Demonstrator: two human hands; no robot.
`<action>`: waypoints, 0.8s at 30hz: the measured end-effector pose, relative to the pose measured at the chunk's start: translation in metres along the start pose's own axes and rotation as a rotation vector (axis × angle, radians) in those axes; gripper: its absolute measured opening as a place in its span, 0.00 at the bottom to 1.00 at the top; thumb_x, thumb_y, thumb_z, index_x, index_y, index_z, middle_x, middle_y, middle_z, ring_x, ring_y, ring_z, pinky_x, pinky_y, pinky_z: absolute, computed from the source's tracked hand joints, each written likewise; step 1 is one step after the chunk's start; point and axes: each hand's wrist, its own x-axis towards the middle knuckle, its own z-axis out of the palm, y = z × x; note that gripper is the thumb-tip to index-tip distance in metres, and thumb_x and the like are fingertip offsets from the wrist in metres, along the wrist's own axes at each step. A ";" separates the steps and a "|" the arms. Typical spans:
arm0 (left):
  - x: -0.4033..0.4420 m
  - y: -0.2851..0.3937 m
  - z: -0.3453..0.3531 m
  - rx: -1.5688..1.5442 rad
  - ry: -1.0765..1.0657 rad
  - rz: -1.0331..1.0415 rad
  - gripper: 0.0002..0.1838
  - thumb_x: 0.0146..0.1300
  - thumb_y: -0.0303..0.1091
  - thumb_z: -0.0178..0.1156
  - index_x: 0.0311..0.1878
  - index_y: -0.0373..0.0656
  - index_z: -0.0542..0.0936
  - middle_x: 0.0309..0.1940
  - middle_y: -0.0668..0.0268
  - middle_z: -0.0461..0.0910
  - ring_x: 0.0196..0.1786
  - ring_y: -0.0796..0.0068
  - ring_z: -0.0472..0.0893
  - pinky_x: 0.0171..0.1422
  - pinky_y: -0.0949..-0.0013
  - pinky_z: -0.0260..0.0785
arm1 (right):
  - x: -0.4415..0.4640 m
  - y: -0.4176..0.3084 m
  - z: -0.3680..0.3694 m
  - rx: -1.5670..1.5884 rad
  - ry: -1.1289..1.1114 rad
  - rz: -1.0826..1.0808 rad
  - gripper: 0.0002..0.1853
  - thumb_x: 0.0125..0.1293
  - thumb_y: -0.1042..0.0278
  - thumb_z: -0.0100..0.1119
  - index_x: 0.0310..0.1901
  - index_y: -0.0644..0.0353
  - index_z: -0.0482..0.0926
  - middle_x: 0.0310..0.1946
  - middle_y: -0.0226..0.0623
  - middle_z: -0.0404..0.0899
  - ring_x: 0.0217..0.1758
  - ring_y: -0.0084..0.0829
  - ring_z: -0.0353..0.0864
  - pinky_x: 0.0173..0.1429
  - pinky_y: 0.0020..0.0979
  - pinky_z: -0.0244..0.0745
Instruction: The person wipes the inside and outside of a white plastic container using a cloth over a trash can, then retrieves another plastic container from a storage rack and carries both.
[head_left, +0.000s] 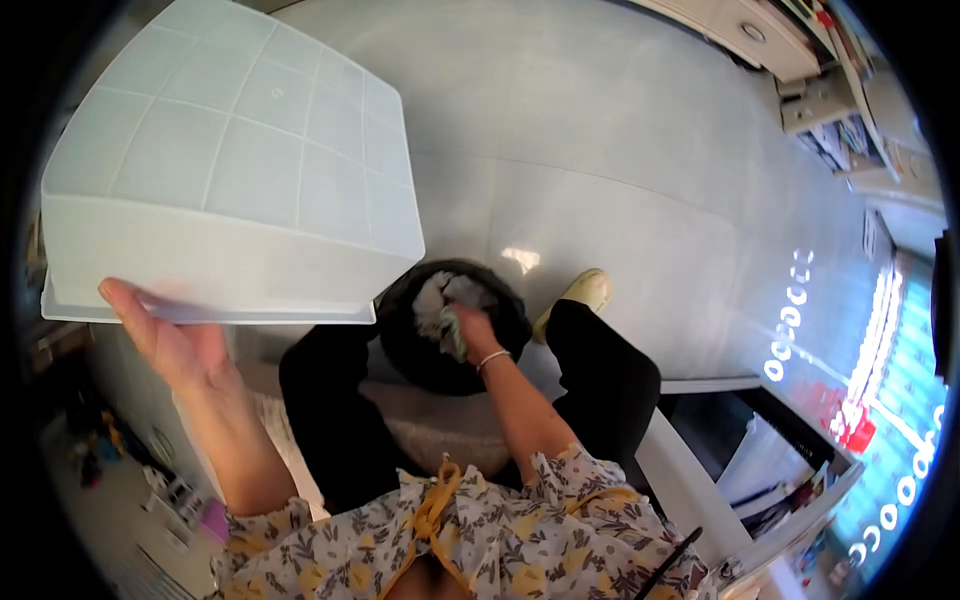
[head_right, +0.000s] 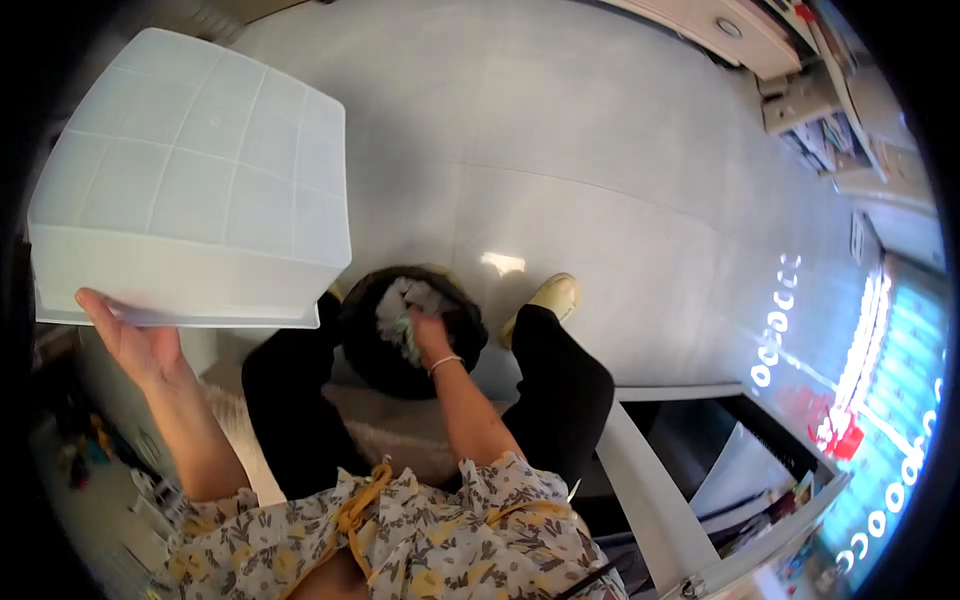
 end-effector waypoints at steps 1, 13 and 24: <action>0.011 -0.013 0.025 0.008 -0.030 -0.032 0.30 0.69 0.54 0.53 0.66 0.46 0.66 0.62 0.66 0.69 0.64 0.66 0.68 0.70 0.59 0.60 | -0.017 -0.018 0.003 0.042 -0.105 0.101 0.17 0.69 0.58 0.52 0.49 0.62 0.78 0.39 0.39 0.79 0.35 0.35 0.80 0.34 0.36 0.75; -0.103 0.019 0.325 0.456 -0.687 -0.220 0.13 0.68 0.39 0.59 0.47 0.39 0.76 0.36 0.72 0.77 0.36 0.81 0.75 0.40 0.75 0.69 | -0.295 -0.307 -0.082 1.231 -0.147 -0.236 0.04 0.69 0.68 0.50 0.40 0.55 0.73 0.31 0.33 0.75 0.31 0.26 0.76 0.28 0.25 0.70; -0.376 0.127 0.545 0.832 -1.941 1.284 0.04 0.48 0.33 0.62 0.25 0.45 0.77 0.22 0.66 0.76 0.28 0.64 0.77 0.29 0.62 0.68 | -0.568 -0.504 -0.248 0.558 0.520 -0.685 0.16 0.63 0.59 0.63 0.43 0.65 0.81 0.37 0.31 0.81 0.38 0.19 0.76 0.43 0.25 0.72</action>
